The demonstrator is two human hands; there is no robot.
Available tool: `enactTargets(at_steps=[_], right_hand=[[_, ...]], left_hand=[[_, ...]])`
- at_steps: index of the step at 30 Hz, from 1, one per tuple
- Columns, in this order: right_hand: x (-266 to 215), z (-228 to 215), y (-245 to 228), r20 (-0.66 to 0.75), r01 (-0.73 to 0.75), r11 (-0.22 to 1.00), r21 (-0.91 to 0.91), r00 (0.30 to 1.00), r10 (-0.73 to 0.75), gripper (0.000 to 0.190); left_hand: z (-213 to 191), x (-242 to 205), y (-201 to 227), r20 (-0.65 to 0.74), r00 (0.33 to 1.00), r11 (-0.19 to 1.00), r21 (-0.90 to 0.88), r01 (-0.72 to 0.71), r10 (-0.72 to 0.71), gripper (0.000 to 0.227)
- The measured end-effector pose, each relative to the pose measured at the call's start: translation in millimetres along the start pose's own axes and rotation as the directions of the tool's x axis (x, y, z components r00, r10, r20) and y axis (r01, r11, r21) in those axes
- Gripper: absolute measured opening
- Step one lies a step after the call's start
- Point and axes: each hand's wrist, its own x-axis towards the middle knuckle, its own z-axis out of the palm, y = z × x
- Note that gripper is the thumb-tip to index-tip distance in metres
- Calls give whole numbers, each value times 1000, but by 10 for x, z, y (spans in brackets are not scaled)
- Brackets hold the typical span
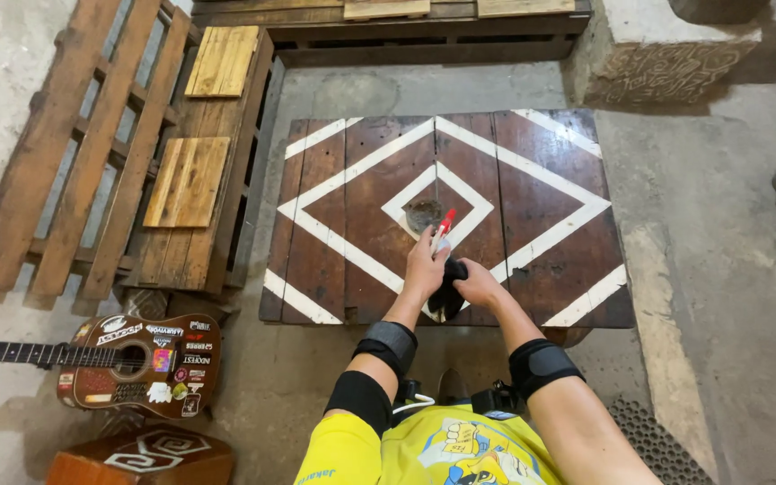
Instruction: The person sprays a liquid onto a patterned wooden table and wipes it with a cloth. They then pick up two separate wooden boards from a nearby bench, place them on the table, and wipe each one with the cloth after spraying.
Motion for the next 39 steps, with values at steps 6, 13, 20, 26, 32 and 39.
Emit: enactTargets(at_steps=[6, 13, 20, 26, 32, 39], right_hand=[[-89, 141, -177, -58, -78, 993, -88, 996, 73, 39], [-103, 204, -76, -204, -76, 993, -85, 977, 57, 51], [-169, 22, -328, -207, -51, 999, -14, 977, 47, 54], [-200, 153, -748, -134, -4, 970, 242, 990, 38, 33], [-58, 623, -1440, -92, -78, 837, 542, 984, 151, 35], [241, 1638, -1941, -162, 71, 661, 747, 984, 77, 45]], left_hand=[[-214, -197, -103, 30, 997, 998, 15, -65, 65, 34], [-463, -251, 1, 99, 990, 995, -9, 104, -102, 47], [-366, -281, -260, -79, 982, 985, 46, -168, 171, 29], [-837, -345, 20, -187, 980, 995, -85, 57, -72, 37], [-1636, -233, -136, -274, 960, 982, -190, 9, -62, 36], [-2785, -224, -518, -288, 957, 994, -107, -2, -29, 38]])
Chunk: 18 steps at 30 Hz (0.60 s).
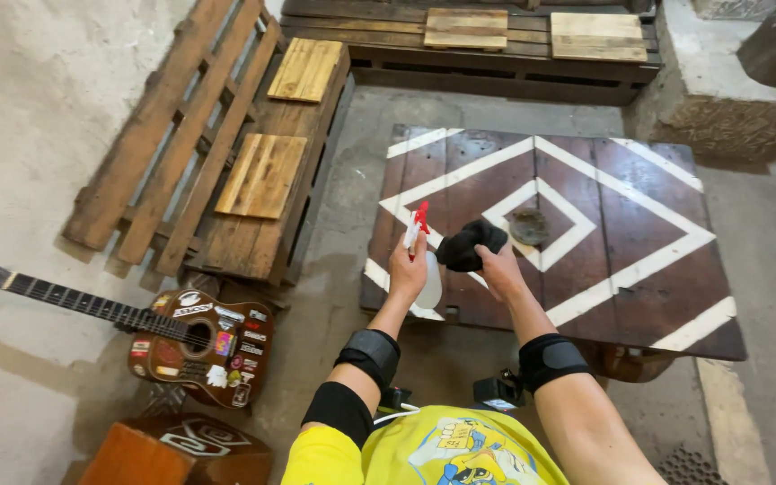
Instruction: The person sprays a liquid onto a patterned wooden table and wipes it with a cloth. They then pick up two separate wooden boards from a nearby bench, place them on the table, and wipe each one with the cloth after spraying.
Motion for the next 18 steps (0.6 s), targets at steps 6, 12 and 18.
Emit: enactTargets(at_steps=[6, 12, 18], right_hand=[[-183, 825, -195, -70, -31, 997, 70, 997, 36, 51], [187, 811, 231, 13, -47, 999, 9, 999, 46, 47], [431, 1005, 241, -112, 109, 922, -370, 981, -161, 69]], left_hand=[[-573, 215, -406, -25, 996, 996, 31, -82, 82, 35], [-875, 398, -371, 23, 997, 997, -10, 71, -70, 36], [-780, 719, -631, 46, 999, 999, 31, 25, -26, 36]])
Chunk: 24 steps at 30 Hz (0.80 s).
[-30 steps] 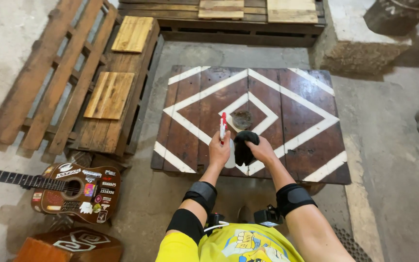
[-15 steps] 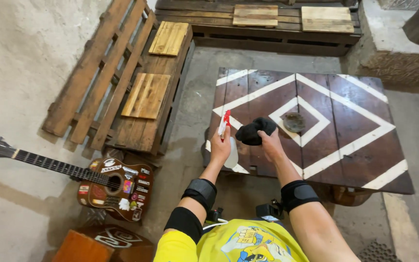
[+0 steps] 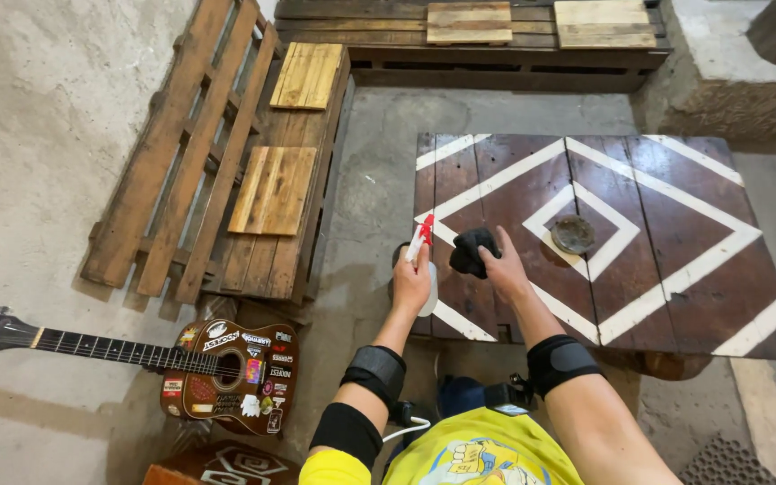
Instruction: The person sprays a liquid onto a patterned wooden table and wipes it with a cloth. They then pick up two separate wooden boards from a nearby bench, place them on the table, and wipe each one with the cloth after spraying.
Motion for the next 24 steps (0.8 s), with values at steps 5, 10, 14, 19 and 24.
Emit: enactTargets(at_steps=[5, 10, 14, 19, 24], right_hand=[[434, 222, 143, 84, -87, 996, -36, 992, 90, 59], [847, 321, 172, 70, 85, 839, -537, 996, -56, 49], [1124, 347, 157, 175, -180, 977, -119, 964, 199, 44], [1290, 339, -212, 157, -60, 994, -88, 985, 73, 50], [1249, 325, -653, 181, -343, 935, 86, 929, 324, 46]], left_hand=[[97, 362, -164, -56, 996, 995, -61, -74, 71, 41], [230, 660, -113, 61, 995, 981, -183, -68, 81, 44], [406, 909, -127, 85, 996, 992, -125, -10, 21, 37], [615, 1130, -97, 32, 999, 999, -29, 39, -38, 35], [783, 1217, -107, -50, 988, 988, 60, -142, 145, 34]])
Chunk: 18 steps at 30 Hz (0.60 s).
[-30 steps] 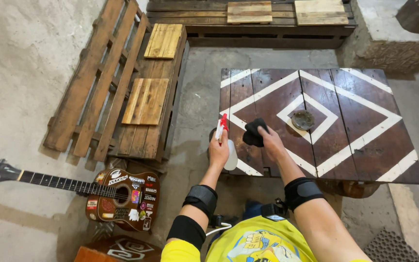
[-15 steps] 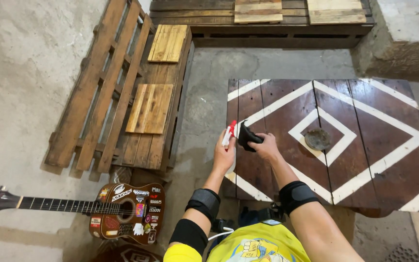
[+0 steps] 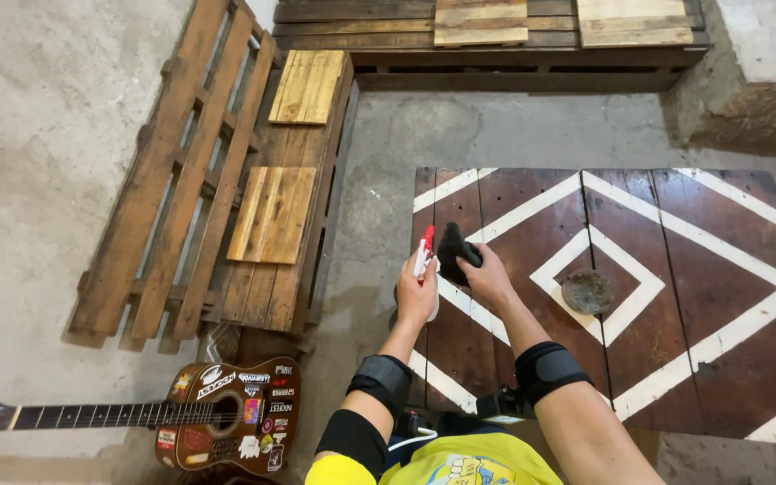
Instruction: The person sprays a liquid onto a patterned wooden table and wipes it with a cloth. They then pick up two separate wooden boards from a nearby bench, place them on the table, and wipe each one with the cloth after spraying.
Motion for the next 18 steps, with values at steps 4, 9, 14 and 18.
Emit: enactTargets(at_steps=[4, 9, 14, 18], right_hand=[[318, -148, 295, -95, 164, 932, -324, 974, -204, 43], [597, -223, 549, -165, 197, 938, -286, 954, -250, 51], [488, -153, 370, -155, 201, 932, -302, 954, -255, 47], [292, -30, 99, -190, 114, 958, -265, 967, -168, 44]], left_hand=[[66, 52, 14, 53, 990, 990, -46, 137, -134, 37], [-8, 152, 258, 151, 988, 999, -3, 37, -36, 52], [125, 131, -90, 122, 992, 997, 67, -46, 38, 25], [172, 285, -200, 74, 993, 972, -221, -74, 93, 27]])
